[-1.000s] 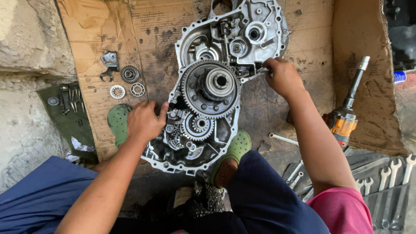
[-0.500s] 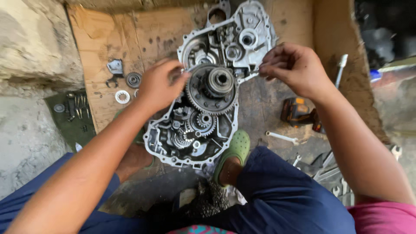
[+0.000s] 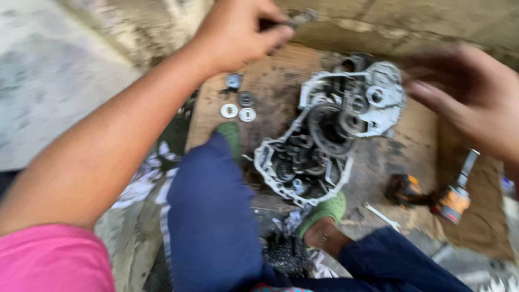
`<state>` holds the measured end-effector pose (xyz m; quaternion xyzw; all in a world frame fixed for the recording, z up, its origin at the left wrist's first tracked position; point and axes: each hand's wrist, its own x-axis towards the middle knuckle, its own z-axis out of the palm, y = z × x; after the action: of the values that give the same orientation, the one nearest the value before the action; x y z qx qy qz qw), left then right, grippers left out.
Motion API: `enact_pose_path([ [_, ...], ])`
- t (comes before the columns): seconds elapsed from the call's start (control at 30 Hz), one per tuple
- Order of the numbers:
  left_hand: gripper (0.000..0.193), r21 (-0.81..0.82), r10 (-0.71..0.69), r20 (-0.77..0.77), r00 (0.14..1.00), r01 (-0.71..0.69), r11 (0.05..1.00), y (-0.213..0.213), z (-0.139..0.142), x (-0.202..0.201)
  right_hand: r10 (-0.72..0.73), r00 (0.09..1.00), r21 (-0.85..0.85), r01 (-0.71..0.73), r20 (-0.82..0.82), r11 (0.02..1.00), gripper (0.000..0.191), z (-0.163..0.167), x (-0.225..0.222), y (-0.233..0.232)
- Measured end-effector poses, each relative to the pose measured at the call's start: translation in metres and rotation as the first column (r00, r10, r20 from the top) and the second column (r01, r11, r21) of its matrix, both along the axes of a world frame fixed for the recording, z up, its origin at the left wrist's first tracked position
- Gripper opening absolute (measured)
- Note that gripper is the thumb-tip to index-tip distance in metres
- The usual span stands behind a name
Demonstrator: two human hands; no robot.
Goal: The person uses a cordless impact wrench to tighten bolts on a disassembled engine casing. They repeatedly position and secure internal gears and bearings while seated on the floor.
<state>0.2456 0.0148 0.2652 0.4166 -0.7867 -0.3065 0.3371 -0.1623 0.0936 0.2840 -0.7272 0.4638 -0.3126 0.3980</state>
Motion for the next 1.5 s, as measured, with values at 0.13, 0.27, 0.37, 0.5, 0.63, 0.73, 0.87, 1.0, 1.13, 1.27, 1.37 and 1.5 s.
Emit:
enact_pose_path([
  [0.13, 0.031, -0.230, 0.475, 0.272, 0.837, -0.423, 0.877, 0.045, -0.102, 0.134, -0.167, 0.981, 0.187, 0.183, -0.100, 0.965, 0.038, -0.080, -0.071, 0.057],
  [0.27, 0.031, 0.356, 0.605, 0.464, 0.647, -0.761, 0.542, 0.114, -0.241, 0.191, -0.320, 0.746, 0.329, 0.578, -0.584, 0.747, 0.046, -0.178, -0.163, 0.170],
  [0.37, 0.031, 0.218, 0.703, 0.579, 0.412, -0.910, 0.353, 0.133, -0.314, 0.195, -0.279, 0.564, 0.321, 0.737, -0.777, 0.595, 0.052, -0.223, -0.217, 0.225],
  [0.5, 0.031, 0.041, 0.673, 0.685, 0.278, -0.938, 0.344, 0.133, -0.348, 0.168, -0.245, 0.423, 0.288, 0.850, -0.873, 0.441, 0.060, -0.234, -0.248, 0.283],
  [0.63, 0.032, -0.021, 0.635, 0.732, 0.247, -0.923, 0.383, 0.132, -0.349, 0.138, -0.343, 0.363, 0.224, 0.896, -0.866, 0.384, 0.068, -0.263, -0.249, 0.295],
  [0.73, 0.032, -0.036, 0.592, 0.776, 0.217, -0.922, 0.385, 0.131, -0.353, 0.129, -0.524, 0.358, 0.145, 0.903, -0.773, 0.404, 0.075, -0.290, -0.245, 0.262],
  [0.87, 0.034, -0.042, 0.542, 0.817, 0.199, -0.915, 0.400, 0.115, -0.366, 0.121, -0.819, 0.328, -0.041, 0.919, -0.471, 0.391, 0.075, -0.322, -0.238, 0.213],
  [1.0, 0.035, -0.038, 0.506, 0.841, 0.190, -0.913, 0.406, 0.102, -0.357, 0.122, -0.952, 0.298, -0.091, 0.952, 0.077, 0.291, 0.051, -0.349, -0.239, 0.175],
  [1.13, 0.036, -0.009, 0.489, 0.846, 0.211, -0.912, 0.410, 0.114, -0.331, 0.132, -0.946, 0.183, 0.020, 0.981, 0.268, 0.195, 0.041, -0.371, -0.252, 0.158],
  [1.27, 0.038, 0.037, 0.505, 0.820, 0.268, -0.907, 0.421, 0.109, -0.310, 0.118, -0.922, 0.323, -0.034, 0.946, 0.213, 0.323, 0.036, -0.375, -0.270, 0.148],
  [1.37, 0.040, 0.085, 0.505, 0.790, 0.347, -0.878, 0.470, 0.096, -0.278, 0.098, -0.931, 0.361, -0.039, 0.931, -0.043, 0.363, 0.032, -0.372, -0.277, 0.133],
  [1.5, 0.042, 0.153, 0.493, 0.705, 0.509, -0.788, 0.596, 0.039, -0.218, 0.076, -0.924, 0.375, -0.120, 0.917, -0.071, 0.381, 0.033, -0.351, -0.284, 0.108],
])
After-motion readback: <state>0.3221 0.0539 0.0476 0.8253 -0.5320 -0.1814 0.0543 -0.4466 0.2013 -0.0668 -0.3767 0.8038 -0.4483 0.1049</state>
